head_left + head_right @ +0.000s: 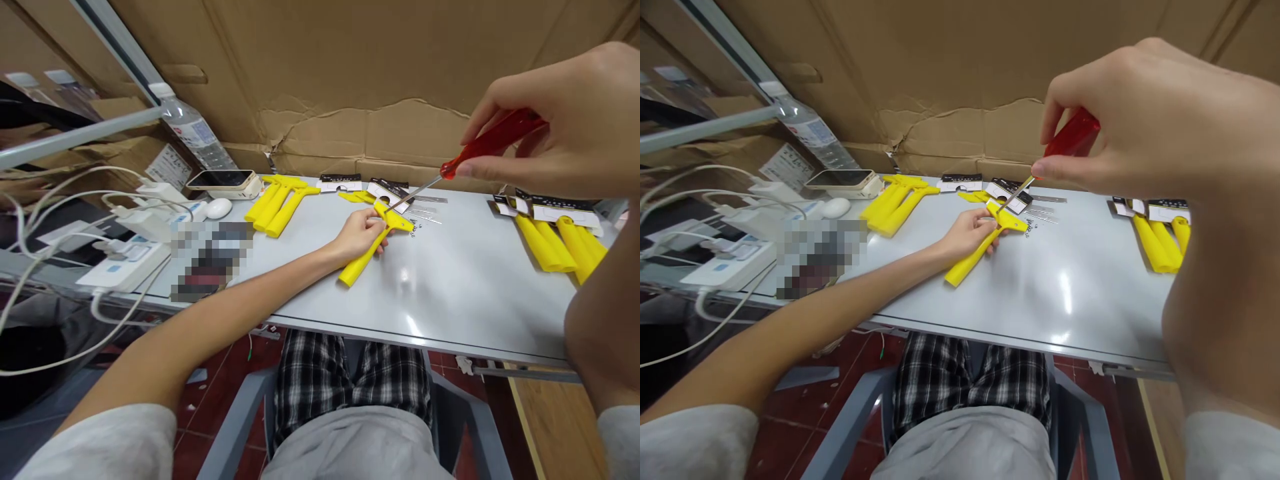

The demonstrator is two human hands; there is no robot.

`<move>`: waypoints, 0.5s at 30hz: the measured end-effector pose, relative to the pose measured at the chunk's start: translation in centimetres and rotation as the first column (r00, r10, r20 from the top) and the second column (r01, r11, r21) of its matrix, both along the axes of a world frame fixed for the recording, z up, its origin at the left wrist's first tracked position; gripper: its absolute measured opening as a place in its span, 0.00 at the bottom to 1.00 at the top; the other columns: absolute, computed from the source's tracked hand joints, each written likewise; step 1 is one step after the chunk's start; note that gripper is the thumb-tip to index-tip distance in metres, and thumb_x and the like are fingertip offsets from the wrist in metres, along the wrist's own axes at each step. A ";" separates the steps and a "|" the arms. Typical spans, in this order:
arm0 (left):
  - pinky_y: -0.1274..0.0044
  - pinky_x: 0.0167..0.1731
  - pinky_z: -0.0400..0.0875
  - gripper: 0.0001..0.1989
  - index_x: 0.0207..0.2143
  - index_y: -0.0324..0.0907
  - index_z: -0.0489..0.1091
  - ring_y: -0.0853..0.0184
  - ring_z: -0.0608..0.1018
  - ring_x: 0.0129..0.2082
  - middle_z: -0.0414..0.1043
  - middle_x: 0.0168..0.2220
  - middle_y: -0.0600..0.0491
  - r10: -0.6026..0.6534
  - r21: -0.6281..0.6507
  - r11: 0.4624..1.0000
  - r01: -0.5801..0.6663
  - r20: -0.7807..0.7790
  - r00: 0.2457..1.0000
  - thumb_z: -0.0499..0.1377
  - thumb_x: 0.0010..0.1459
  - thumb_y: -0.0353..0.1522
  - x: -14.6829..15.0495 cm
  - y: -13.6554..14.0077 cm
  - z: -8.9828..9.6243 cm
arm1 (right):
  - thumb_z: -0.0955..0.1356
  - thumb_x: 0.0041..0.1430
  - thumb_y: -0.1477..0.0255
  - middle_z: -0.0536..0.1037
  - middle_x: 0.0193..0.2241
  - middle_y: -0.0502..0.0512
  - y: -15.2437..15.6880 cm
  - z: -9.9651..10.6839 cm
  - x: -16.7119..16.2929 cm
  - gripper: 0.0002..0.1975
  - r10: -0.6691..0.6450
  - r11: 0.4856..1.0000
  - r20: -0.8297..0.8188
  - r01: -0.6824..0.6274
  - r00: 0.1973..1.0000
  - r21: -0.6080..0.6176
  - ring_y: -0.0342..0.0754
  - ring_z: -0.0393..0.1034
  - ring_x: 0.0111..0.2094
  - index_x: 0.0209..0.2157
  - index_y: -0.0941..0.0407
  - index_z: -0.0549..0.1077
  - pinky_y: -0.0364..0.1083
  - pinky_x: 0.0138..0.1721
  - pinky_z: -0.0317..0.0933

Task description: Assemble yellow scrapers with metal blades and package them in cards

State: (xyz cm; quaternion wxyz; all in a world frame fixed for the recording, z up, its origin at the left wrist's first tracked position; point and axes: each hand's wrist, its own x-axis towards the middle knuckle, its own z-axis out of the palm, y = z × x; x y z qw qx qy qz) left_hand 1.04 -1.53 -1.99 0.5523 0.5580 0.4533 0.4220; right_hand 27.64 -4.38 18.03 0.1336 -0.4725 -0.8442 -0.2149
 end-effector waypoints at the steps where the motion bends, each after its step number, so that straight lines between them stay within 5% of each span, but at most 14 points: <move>1: 0.80 0.20 0.75 0.05 0.44 0.37 0.72 0.71 0.80 0.22 0.84 0.37 0.47 -0.003 0.004 1.000 0.003 0.002 1.000 0.57 0.69 0.24 0.0 0.0 0.0 | 0.66 0.62 0.34 0.78 0.31 0.43 0.0 -0.1 0.1 0.29 -0.021 1.000 0.006 0.021 1.000 0.016 0.34 0.62 0.26 0.47 0.41 0.80 0.42 0.27 0.49; 5: 0.79 0.20 0.75 0.04 0.43 0.37 0.72 0.71 0.79 0.22 0.83 0.36 0.47 -0.008 0.011 1.000 0.008 0.010 1.000 0.59 0.69 0.24 0.0 0.0 -0.1 | 0.55 0.76 0.44 0.72 0.24 0.47 0.0 0.0 0.1 0.30 0.015 0.999 0.027 -0.016 1.000 0.046 0.34 0.53 0.24 0.40 0.48 0.78 0.44 0.30 0.46; 10: 0.78 0.20 0.75 0.03 0.43 0.38 0.72 0.70 0.79 0.22 0.82 0.34 0.49 0.009 -0.006 1.000 -0.009 0.009 1.000 0.59 0.69 0.24 0.1 -0.3 0.1 | 0.66 0.71 0.54 0.68 0.24 0.48 -0.6 0.0 -0.4 0.15 0.024 1.000 0.002 -0.024 1.000 0.012 0.34 0.51 0.26 0.40 0.49 0.79 0.43 0.33 0.43; 15: 0.78 0.20 0.75 0.05 0.45 0.37 0.72 0.70 0.79 0.22 0.82 0.34 0.49 0.021 -0.008 1.000 -0.021 0.000 1.000 0.57 0.70 0.23 0.1 -0.4 0.4 | 0.64 0.74 0.55 0.65 0.25 0.49 -1.3 0.1 -1.0 0.16 0.031 0.998 -0.007 -0.030 1.000 0.046 0.34 0.48 0.28 0.47 0.47 0.80 0.44 0.35 0.43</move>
